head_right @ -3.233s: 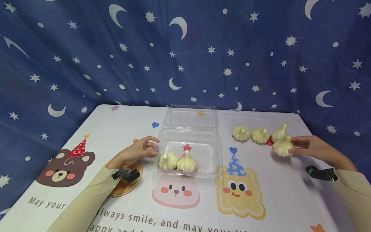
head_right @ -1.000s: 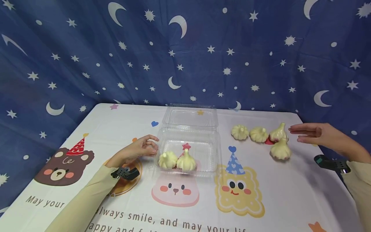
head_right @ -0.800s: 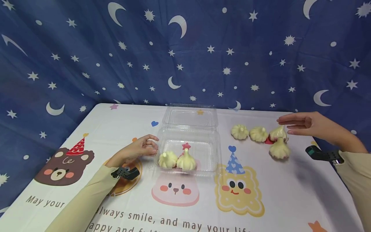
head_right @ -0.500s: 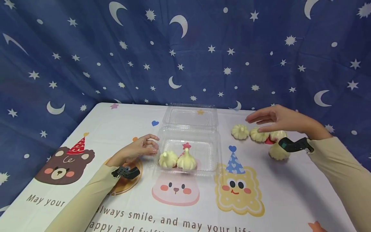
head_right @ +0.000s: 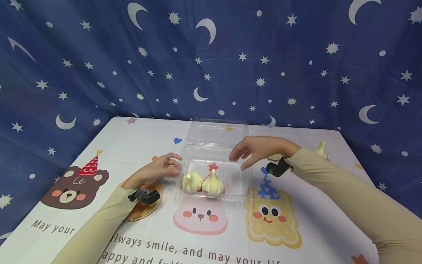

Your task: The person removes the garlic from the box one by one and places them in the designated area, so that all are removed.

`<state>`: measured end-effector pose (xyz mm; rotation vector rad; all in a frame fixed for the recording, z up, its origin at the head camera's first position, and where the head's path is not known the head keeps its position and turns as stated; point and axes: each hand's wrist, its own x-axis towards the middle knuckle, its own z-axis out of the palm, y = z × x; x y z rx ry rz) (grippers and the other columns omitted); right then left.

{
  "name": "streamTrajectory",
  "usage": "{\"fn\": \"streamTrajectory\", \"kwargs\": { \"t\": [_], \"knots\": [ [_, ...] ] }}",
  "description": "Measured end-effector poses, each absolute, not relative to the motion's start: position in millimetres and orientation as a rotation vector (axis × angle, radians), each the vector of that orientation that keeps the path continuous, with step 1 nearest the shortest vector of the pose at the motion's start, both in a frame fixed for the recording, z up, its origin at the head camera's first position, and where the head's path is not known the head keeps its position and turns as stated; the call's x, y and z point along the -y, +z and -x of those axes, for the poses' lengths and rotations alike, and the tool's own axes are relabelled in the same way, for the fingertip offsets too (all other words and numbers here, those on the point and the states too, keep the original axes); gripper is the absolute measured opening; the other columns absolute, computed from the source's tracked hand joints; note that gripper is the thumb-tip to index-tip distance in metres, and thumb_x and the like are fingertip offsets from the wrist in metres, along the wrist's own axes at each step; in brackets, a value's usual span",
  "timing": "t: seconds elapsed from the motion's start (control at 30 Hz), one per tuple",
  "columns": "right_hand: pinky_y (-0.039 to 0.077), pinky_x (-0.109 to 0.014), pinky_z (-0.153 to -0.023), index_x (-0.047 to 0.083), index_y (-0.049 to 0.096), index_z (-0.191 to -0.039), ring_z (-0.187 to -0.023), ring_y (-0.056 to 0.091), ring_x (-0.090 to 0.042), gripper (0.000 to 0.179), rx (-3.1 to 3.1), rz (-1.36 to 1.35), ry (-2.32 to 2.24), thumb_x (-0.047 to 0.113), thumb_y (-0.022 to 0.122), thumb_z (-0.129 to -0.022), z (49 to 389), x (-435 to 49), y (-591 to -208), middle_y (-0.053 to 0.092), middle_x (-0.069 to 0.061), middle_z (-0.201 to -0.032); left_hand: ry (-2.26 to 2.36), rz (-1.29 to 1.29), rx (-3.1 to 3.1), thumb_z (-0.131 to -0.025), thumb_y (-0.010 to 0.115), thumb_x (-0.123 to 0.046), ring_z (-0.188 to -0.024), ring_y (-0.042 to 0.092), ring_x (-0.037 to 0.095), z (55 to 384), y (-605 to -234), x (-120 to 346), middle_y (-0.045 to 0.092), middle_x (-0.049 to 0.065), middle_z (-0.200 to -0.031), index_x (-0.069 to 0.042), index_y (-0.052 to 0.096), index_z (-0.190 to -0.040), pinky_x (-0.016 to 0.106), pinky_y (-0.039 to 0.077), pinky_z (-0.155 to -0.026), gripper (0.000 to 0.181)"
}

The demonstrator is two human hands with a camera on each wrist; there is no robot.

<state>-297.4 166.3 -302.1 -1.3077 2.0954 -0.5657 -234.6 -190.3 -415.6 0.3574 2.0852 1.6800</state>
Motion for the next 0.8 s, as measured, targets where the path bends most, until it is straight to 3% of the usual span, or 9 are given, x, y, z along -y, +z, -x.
{"fn": "streamTrajectory", "kwargs": {
  "t": [0.37,0.57,0.8],
  "knots": [
    [0.049,-0.038,-0.097,-0.004,0.054,-0.126,-0.117,0.058,-0.032,0.048,-1.913,1.275,-0.514,0.007,0.07,-0.082,306,-123,-342,0.059,-0.022,-0.125,1.684,-0.365,-2.097,-0.086,0.06,-0.006,-0.086,0.06,0.008,231,-415,189,0.06,0.004,-0.099,0.006,0.034,-0.132,0.024,0.05,-0.082,0.054],
    [0.048,-0.036,-0.099,-0.004,0.054,-0.125,-0.118,0.057,-0.032,0.053,-1.87,1.283,-0.487,0.008,0.074,-0.077,303,-109,-358,0.06,-0.018,-0.125,1.68,-0.377,-2.1,-0.085,0.059,-0.004,-0.085,0.06,0.007,231,-415,188,0.06,0.0,-0.096,0.007,0.034,-0.132,0.023,0.049,-0.079,0.054],
    [0.047,-0.031,-0.099,0.005,0.057,-0.124,-0.115,0.059,-0.023,0.056,-1.854,1.326,-0.447,0.011,0.078,-0.073,301,-98,-370,0.058,-0.009,-0.129,1.659,-0.359,-2.12,-0.084,0.059,-0.004,-0.087,0.059,0.007,232,-413,188,0.059,-0.001,-0.096,0.005,0.035,-0.133,0.023,0.049,-0.08,0.055]
  ]
}}
